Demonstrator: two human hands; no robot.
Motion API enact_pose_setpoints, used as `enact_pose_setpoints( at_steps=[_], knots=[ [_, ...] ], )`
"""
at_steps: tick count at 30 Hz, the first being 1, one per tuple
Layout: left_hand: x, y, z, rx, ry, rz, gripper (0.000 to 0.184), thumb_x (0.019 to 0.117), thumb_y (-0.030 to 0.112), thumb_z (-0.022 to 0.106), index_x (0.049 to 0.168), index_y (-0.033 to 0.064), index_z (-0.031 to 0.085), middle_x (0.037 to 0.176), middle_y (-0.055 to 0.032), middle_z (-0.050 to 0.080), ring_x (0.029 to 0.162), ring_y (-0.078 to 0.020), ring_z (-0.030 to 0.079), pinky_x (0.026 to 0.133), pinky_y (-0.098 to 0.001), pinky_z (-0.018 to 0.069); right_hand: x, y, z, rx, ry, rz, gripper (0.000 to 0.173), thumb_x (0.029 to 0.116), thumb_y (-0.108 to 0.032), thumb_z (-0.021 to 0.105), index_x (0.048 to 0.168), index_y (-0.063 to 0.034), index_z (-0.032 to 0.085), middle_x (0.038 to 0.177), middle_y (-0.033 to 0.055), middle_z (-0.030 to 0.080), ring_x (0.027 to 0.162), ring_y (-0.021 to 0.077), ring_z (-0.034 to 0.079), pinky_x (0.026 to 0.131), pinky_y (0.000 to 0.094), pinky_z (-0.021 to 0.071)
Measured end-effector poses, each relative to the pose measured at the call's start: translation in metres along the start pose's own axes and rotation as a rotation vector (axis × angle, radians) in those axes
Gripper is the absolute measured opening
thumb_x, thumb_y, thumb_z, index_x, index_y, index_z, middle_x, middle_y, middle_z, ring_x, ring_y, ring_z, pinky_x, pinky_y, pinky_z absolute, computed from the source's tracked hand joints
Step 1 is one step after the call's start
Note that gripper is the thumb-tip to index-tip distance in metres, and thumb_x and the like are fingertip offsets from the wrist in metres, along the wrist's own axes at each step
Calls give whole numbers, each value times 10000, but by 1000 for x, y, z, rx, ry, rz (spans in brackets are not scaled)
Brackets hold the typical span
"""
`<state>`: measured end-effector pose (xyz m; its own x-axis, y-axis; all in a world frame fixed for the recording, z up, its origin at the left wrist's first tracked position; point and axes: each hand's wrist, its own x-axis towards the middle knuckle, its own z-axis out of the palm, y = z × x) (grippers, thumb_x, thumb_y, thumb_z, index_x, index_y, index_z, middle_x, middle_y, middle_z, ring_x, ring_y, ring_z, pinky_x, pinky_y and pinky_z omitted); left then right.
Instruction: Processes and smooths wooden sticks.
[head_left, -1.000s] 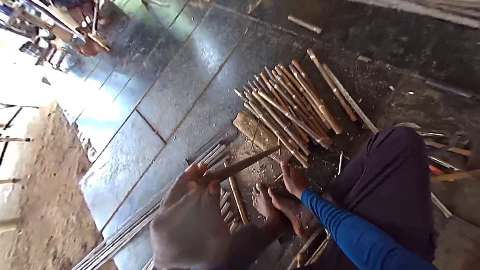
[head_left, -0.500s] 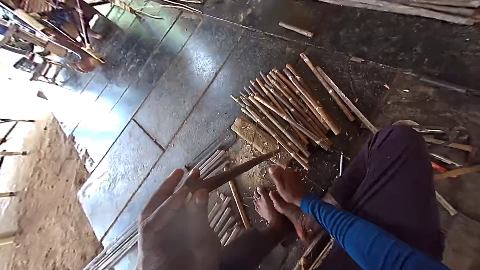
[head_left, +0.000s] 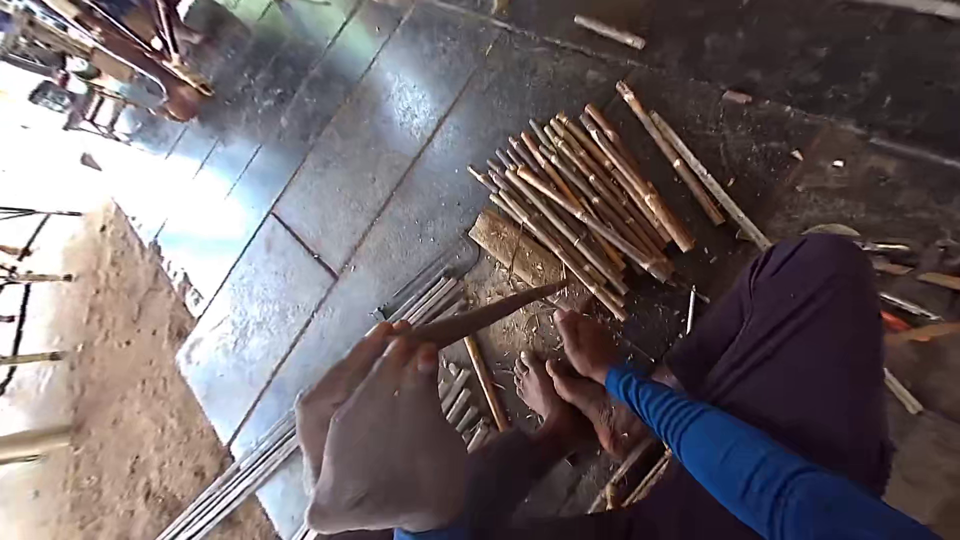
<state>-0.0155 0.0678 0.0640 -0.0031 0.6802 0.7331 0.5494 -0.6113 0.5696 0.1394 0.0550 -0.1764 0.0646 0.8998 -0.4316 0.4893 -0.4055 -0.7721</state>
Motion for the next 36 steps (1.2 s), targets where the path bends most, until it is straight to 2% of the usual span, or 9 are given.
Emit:
enact_pose_setpoints(
  at_steps=[8,11,15,18,21,25,28,31,36],
  knots=[
    [4,-2,-1,116,0,25,104,896,40,762,996,32,787,1073,-120,755,1069,-310,720,960,-473,598,14,9,7,11,40,39,798,1054,-658,120,967,-100,684,835,139,697,851,332,715,738,592,558],
    [4,-2,3,82,2,16,98,899,56,765,993,54,790,1080,-105,742,1069,-295,714,953,-453,601,14,-5,-5,0,87,-131,743,1066,-607,111,983,-109,655,771,107,666,789,296,701,697,547,557],
    [4,1,2,78,-23,39,108,899,55,768,1005,46,790,1076,-111,746,1062,-308,721,959,-474,603,12,11,4,37,13,69,829,1058,-651,124,980,-73,713,904,176,720,918,364,720,780,625,554],
    [2,0,2,78,-23,5,94,921,65,743,1005,55,785,1089,-103,750,1095,-311,712,983,-486,593,10,-10,-3,-54,46,-108,753,1072,-599,106,1048,-100,669,852,138,695,868,325,711,746,558,565],
    [4,-1,-2,86,-26,16,122,921,15,721,1032,-10,765,1112,-164,753,1111,-348,712,983,-500,592,12,12,9,7,43,14,783,1066,-633,134,1008,-92,698,889,162,715,901,355,721,756,618,560],
    [0,-4,-3,45,-39,-9,142,943,14,690,1068,22,756,1178,-138,737,1151,-325,696,998,-487,586,7,-7,-1,-41,18,-118,744,1066,-617,128,1062,-114,676,845,117,706,871,311,720,769,564,573],
    [5,-3,-2,18,-37,-12,132,945,5,690,1062,-2,751,1179,-162,740,1169,-361,689,1014,-511,579,11,1,2,5,11,37,805,1057,-651,121,981,-89,693,881,154,707,905,346,715,772,603,557],
    [2,-4,1,0,-32,-40,138,958,1,667,1071,14,745,1203,-152,735,1203,-374,669,1048,-536,555,6,-14,-3,-28,37,-150,718,1074,-588,132,1060,-108,666,843,125,695,846,309,713,729,554,566],
    [7,-1,0,4,-64,-41,225,974,-17,642,1190,-16,705,1254,-140,716,1204,-317,677,1029,-474,579,12,-7,-1,14,26,-11,761,1076,-604,138,1078,-97,706,934,162,725,941,348,719,807,609,562]
  ],
)
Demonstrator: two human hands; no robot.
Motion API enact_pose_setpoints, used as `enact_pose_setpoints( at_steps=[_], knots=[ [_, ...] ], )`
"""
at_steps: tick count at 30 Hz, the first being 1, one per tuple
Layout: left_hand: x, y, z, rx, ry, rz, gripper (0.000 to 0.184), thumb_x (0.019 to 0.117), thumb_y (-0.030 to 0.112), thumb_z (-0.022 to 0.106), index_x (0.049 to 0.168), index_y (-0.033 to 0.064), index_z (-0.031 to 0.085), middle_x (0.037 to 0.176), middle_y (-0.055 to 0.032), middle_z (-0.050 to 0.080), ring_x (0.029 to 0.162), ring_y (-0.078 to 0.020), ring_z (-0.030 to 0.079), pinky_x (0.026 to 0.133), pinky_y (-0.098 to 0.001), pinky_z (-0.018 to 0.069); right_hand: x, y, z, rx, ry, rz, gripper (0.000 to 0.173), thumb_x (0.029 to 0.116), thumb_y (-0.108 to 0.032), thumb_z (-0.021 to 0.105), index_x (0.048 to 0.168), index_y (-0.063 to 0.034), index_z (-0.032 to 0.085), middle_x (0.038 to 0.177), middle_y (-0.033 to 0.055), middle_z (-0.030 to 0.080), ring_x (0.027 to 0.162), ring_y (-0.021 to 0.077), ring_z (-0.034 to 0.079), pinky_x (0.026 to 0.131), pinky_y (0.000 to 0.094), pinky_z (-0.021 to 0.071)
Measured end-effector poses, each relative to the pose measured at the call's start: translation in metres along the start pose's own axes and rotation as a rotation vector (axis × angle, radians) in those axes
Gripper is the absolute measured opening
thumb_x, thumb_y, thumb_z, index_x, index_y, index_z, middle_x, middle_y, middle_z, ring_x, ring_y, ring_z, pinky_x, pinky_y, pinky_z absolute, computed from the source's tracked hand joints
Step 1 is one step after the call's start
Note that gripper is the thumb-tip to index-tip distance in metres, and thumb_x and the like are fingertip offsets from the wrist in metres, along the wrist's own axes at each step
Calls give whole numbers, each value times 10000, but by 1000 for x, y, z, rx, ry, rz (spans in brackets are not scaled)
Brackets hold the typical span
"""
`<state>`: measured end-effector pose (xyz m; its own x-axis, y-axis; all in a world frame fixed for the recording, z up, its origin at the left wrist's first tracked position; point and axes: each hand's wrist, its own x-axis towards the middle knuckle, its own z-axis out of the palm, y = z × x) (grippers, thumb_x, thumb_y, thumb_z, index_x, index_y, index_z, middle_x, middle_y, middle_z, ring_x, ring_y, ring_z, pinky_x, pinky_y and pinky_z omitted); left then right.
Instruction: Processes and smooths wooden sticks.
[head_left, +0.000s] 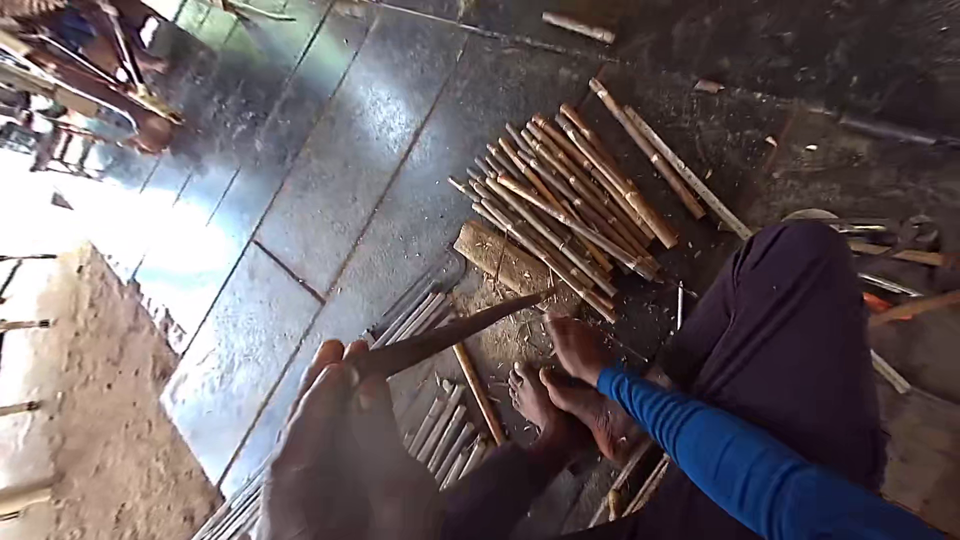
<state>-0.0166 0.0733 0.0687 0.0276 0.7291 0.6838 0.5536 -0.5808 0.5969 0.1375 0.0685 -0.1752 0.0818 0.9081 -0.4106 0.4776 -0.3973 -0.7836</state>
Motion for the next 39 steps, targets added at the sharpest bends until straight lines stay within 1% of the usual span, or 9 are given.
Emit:
enact_pose_setpoints(
  at_steps=[7,11,15,17,26,28,32,36,39],
  knots=[
    [1,-3,-1,-14,-47,-5,345,1009,30,606,1344,-51,596,1330,-139,674,1242,-290,650,1061,-461,547,-6,-8,-3,10,2,-13,769,1072,-611,127,1045,-96,698,905,152,717,911,336,718,776,594,565],
    [-5,-5,-2,10,-13,43,228,1002,-14,581,1187,-60,706,1282,-215,690,1241,-387,643,1064,-542,536,-6,10,11,17,-13,54,793,1061,-646,128,1048,-98,701,916,164,723,921,358,722,775,615,561],
    [-2,-1,1,-37,-4,-52,190,1015,99,620,1163,32,718,1287,-124,704,1260,-333,639,1074,-499,535,-5,-8,1,-50,7,-125,719,1073,-595,112,1126,-126,654,889,120,708,892,313,714,772,562,564],
    [-5,2,-6,-17,40,-47,131,951,21,694,1073,-9,730,1179,-154,745,1185,-375,683,1037,-540,567,-15,3,14,9,-38,-12,762,1061,-641,135,1116,-125,692,948,136,728,948,334,717,806,601,561],
    [1,1,-2,-46,-11,-32,169,972,-19,633,1138,-12,660,1281,-176,692,1227,-377,655,1038,-528,565,-2,7,6,24,14,72,797,1061,-642,134,967,-90,701,873,161,709,891,348,717,761,605,562],
    [-1,-2,0,-7,-4,-21,168,968,-7,637,1123,-11,704,1263,-161,670,1187,-335,663,1018,-501,570,-1,-4,1,-16,22,-71,738,1062,-626,114,1026,-131,659,827,112,687,851,306,708,750,561,562],
    [0,-6,-4,27,28,42,161,956,8,670,1094,-1,753,1175,-138,702,1115,-285,683,983,-468,572,1,14,9,51,-2,75,828,1060,-642,101,986,-86,709,897,169,719,912,360,720,766,628,554],
    [-7,-5,-8,23,38,17,155,956,20,683,1089,-15,755,1165,-157,736,1136,-334,698,1001,-508,578,-11,0,8,8,-14,-11,750,1074,-604,124,1088,-103,682,910,148,714,915,334,715,793,592,564],
    [0,-4,-5,22,31,18,163,957,3,670,1096,-25,749,1166,-164,734,1148,-341,692,1007,-499,576,2,13,9,74,29,59,805,1059,-648,122,938,-89,688,828,157,694,844,352,711,720,618,550]
  ],
)
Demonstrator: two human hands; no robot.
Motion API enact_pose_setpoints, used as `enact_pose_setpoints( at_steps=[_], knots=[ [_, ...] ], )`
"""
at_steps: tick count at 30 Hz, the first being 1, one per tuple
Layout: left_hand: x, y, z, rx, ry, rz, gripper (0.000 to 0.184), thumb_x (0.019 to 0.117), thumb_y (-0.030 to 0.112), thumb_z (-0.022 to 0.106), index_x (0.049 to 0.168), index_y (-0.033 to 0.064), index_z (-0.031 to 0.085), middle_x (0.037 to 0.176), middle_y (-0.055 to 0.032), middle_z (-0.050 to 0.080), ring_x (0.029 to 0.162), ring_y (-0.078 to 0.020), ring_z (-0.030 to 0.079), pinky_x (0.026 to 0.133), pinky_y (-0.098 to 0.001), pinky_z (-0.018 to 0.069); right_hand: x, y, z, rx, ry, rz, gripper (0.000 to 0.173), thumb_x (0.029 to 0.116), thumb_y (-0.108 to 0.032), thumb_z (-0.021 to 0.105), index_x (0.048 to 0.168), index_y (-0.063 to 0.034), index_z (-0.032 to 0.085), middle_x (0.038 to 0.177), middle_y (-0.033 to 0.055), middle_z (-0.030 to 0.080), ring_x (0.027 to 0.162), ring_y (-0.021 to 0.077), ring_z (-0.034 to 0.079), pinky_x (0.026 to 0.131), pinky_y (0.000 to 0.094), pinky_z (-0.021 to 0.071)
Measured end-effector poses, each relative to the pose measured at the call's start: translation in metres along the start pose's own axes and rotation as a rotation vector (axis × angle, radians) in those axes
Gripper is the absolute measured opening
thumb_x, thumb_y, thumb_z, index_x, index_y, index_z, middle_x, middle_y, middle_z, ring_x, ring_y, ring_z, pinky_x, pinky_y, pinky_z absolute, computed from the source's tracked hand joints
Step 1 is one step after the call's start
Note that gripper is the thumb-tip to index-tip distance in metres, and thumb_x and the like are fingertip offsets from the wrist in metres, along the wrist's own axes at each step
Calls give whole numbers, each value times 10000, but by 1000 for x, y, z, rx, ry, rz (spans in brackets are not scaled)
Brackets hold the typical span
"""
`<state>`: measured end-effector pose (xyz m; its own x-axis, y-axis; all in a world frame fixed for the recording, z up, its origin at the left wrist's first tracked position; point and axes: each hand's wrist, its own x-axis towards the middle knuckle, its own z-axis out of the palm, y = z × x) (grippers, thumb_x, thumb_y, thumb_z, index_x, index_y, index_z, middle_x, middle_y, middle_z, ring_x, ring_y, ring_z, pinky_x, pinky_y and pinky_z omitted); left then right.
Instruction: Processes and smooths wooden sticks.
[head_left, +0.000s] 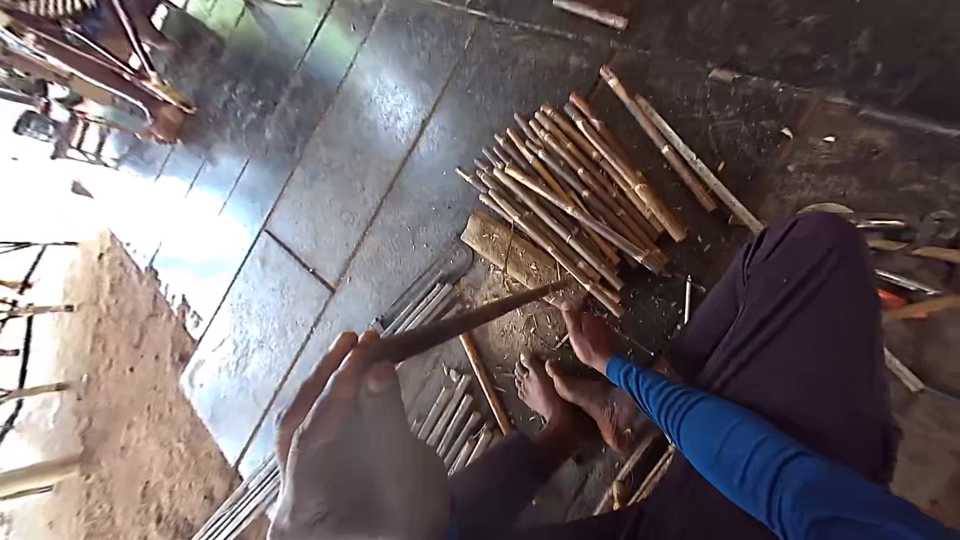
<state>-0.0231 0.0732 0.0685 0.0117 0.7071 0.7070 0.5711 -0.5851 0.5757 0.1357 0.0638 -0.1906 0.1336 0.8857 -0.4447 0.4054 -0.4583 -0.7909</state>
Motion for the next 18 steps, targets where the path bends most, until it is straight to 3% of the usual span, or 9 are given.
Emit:
enact_pose_setpoints(
  at_steps=[3,6,9,10,13,16,18],
  knots=[
    [-7,2,-1,6,-1,-11,145,955,19,668,1068,5,757,1156,-141,738,1155,-332,689,1004,-491,576,-10,-14,-2,-43,-11,-129,768,1054,-647,104,984,-127,665,779,100,676,805,299,706,708,568,560],
    [-5,1,-1,-79,-36,-12,156,982,30,649,1106,35,744,1219,-139,732,1198,-354,675,1037,-509,565,-6,2,1,-20,-3,37,832,1058,-650,114,927,-68,694,852,171,702,867,360,715,740,614,554],
    [-5,-1,4,-118,-45,-4,160,1004,40,614,1111,81,726,1222,-101,735,1221,-333,664,1045,-492,561,-10,-22,-8,-99,23,-114,729,1070,-606,109,1033,-130,660,821,111,680,829,300,706,723,550,565],
    [-9,2,0,-114,-48,-1,146,996,41,628,1100,65,728,1192,-114,742,1205,-356,669,1043,-526,558,-15,-17,-4,-87,-20,-83,737,1067,-621,125,1066,-125,671,859,122,698,870,312,712,757,571,565],
    [-4,1,-1,-173,-55,-20,132,999,37,624,1099,57,708,1217,-152,728,1218,-395,655,1058,-553,542,-7,1,0,-24,3,17,813,1056,-654,116,986,-92,699,872,156,709,884,346,719,748,616,558],
    [-7,0,2,-233,-42,-65,113,1011,59,615,1082,114,683,1230,-106,728,1235,-355,652,1079,-525,529,-17,-25,-6,-82,26,-153,729,1071,-598,107,1019,-121,657,791,102,674,795,286,704,697,537,567],
    [-8,2,-4,-250,-81,-74,135,1013,58,605,1111,125,669,1261,-92,714,1258,-336,638,1093,-505,520,-32,-29,-23,-17,-169,-23,739,1104,-542,138,1221,-37,665,1060,204,724,1050,360,704,923,576,533]
  ],
)
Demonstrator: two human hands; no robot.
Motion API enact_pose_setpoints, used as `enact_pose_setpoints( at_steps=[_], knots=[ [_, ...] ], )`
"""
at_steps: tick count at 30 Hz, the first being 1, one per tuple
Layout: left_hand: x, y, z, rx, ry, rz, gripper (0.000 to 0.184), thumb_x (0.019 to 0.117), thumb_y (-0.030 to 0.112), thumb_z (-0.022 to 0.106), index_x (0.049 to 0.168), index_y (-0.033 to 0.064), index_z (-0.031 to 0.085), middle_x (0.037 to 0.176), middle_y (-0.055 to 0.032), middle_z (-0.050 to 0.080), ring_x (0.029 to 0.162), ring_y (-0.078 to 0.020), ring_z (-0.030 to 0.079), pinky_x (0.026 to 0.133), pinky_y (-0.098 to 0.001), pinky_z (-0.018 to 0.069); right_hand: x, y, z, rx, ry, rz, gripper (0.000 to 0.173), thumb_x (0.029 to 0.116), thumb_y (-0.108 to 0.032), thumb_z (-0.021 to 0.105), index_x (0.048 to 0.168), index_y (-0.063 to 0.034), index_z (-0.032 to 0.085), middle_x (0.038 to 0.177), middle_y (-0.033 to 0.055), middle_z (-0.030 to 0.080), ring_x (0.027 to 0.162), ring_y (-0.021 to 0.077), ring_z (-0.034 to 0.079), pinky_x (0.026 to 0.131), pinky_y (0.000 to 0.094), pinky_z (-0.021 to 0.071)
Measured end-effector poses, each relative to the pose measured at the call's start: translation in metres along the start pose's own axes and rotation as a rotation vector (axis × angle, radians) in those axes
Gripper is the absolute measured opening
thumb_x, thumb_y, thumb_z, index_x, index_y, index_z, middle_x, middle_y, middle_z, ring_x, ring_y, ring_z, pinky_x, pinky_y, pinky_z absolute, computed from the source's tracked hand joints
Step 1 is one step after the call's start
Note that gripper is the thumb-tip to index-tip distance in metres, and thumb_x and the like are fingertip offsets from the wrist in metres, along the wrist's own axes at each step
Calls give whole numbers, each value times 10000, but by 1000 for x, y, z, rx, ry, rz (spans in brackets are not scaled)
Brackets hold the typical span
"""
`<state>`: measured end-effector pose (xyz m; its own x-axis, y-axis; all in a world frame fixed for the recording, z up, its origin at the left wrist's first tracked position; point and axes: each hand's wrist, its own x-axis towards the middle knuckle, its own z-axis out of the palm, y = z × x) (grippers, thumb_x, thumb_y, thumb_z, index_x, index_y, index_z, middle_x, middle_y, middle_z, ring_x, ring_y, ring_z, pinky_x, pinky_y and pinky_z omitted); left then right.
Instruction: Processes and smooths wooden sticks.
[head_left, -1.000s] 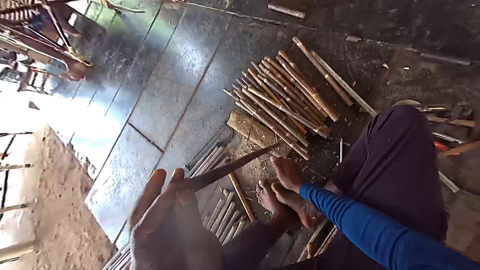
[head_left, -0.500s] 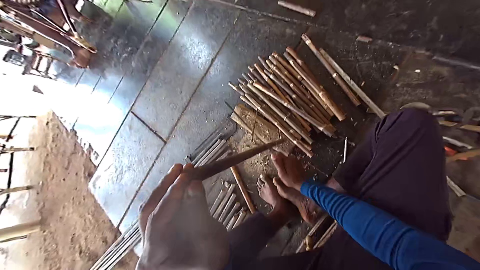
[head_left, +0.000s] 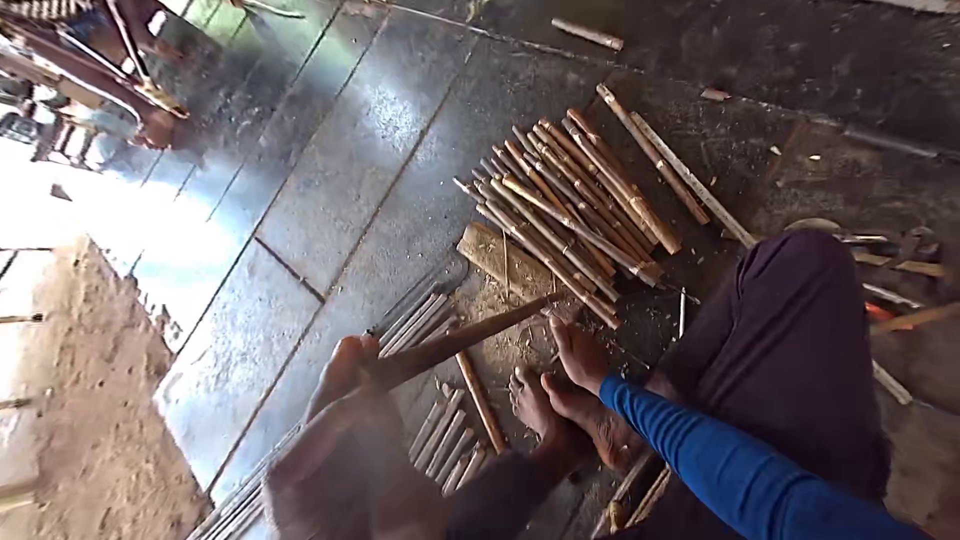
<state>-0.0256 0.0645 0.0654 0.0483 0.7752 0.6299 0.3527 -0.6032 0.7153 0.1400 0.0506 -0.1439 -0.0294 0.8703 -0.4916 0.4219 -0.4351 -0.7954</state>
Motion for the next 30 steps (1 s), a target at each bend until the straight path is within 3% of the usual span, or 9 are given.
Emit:
enact_pose_setpoints(
  at_steps=[2,3,7,11,15,18,21,25,30],
  knots=[
    [7,-5,-1,-26,-36,23,152,1017,35,571,1104,131,650,1253,-84,717,1251,-321,645,1078,-477,530,13,13,10,22,187,-71,745,1093,-568,171,1026,-55,707,856,171,714,822,329,720,718,557,575],
    [9,-7,0,-39,-47,27,169,1019,25,551,1098,140,646,1244,-71,719,1255,-307,643,1078,-467,527,17,10,13,9,207,-93,731,1077,-597,164,1006,-95,692,810,126,687,791,300,702,701,551,568],
    [4,-4,2,-54,-28,-1,165,1026,21,527,1112,128,618,1297,-103,695,1285,-343,620,1083,-491,522,19,23,22,-33,144,44,801,1042,-672,98,986,-128,682,856,110,701,865,299,713,750,569,567],
    [8,-8,7,-55,-16,-10,161,1035,49,515,1113,145,618,1334,-109,677,1279,-342,625,1081,-492,524,19,12,13,-43,165,-95,738,1052,-645,120,1001,-135,651,779,80,656,783,271,690,708,528,559],
    [13,-9,6,-36,-13,13,158,1025,35,533,1104,129,633,1278,-115,706,1256,-354,641,1077,-504,536,25,27,13,-11,133,90,821,1047,-671,126,985,-99,711,894,145,719,906,328,721,786,597,562],
    [10,-4,8,-12,-18,15,152,967,40,646,1084,134,624,1253,-104,715,1258,-363,636,1083,-520,532,15,7,7,-103,87,-25,758,1052,-651,113,1089,-131,664,883,109,706,891,303,715,788,566,566],
    [13,-1,10,29,-2,21,191,903,-3,740,998,108,617,1175,-116,746,1171,-365,692,1016,-506,590,28,35,8,-35,70,198,845,1053,-659,108,1034,-66,710,965,178,728,977,354,718,836,610,553],
    [18,23,-16,161,-15,54,194,921,41,743,1056,122,631,1128,-54,759,1095,-288,732,937,-437,636,26,19,2,66,182,-81,797,1040,-687,119,867,-114,646,718,95,610,702,280,648,639,537,533],
    [-11,35,-61,388,-100,28,121,935,86,730,1051,115,714,1230,-89,720,1176,-281,688,995,-459,596,5,24,-12,57,85,-46,816,1030,-707,140,891,-91,656,703,105,606,654,278,633,640,532,546]
  ],
)
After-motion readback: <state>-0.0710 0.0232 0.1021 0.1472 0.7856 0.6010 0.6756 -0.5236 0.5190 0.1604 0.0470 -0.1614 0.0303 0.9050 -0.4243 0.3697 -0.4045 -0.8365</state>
